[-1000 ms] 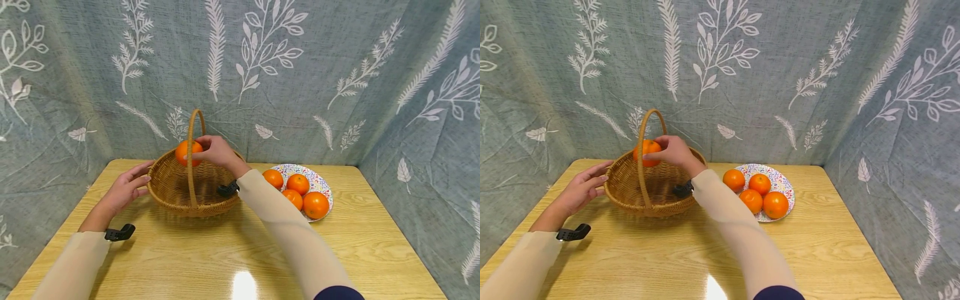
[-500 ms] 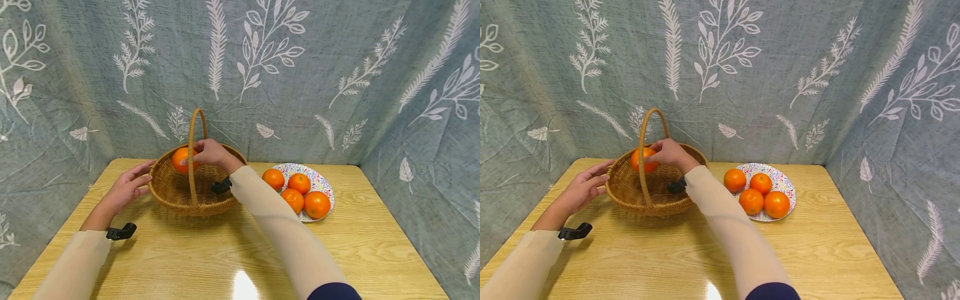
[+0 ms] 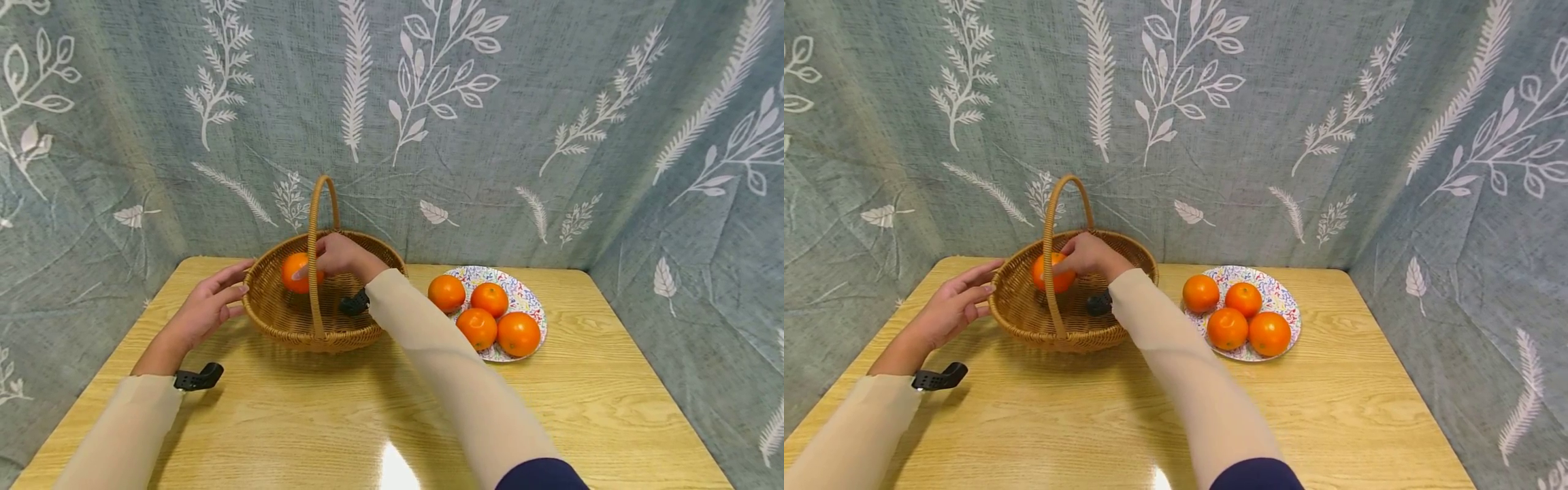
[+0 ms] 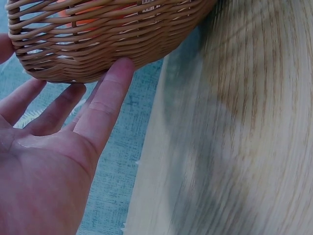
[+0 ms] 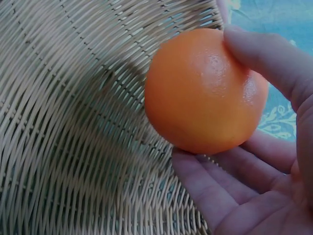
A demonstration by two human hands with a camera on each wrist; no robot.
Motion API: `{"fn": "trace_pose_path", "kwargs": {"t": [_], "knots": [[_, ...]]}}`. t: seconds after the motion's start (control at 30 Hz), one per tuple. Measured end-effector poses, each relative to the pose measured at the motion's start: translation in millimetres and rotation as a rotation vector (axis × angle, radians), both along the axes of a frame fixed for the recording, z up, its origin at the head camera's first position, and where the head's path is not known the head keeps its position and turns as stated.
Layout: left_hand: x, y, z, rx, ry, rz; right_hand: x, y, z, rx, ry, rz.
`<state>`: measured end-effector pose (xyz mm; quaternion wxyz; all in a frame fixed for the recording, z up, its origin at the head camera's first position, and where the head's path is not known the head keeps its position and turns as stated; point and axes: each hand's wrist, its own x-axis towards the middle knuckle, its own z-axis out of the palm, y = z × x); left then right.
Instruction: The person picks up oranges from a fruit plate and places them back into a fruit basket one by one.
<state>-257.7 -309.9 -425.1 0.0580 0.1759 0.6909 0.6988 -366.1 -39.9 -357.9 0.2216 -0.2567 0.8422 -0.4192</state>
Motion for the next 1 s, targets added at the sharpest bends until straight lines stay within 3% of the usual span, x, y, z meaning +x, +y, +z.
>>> {"fn": "trace_pose_path", "kwargs": {"t": [0.37, 0.63, 0.87, 1.0], "knots": [[2.6, 0.0, -0.2, -0.018, 0.004, -0.005, 2.3, -11.5, -5.6, 0.256, 0.062, 0.047], [0.8, 1.3, -0.5, -0.022, -0.003, 0.006, 2.3, -15.1, -8.8, 0.344, 0.203, 0.068], [-1.3, 1.2, 0.7, -0.022, -0.004, 0.004, 0.7, -19.8, -10.5, 0.438, 0.252, 0.096], [-2.2, 1.3, 2.3, -0.027, -0.004, 0.01, 1.4, -19.5, -8.0, 0.437, 0.261, 0.089]]}}
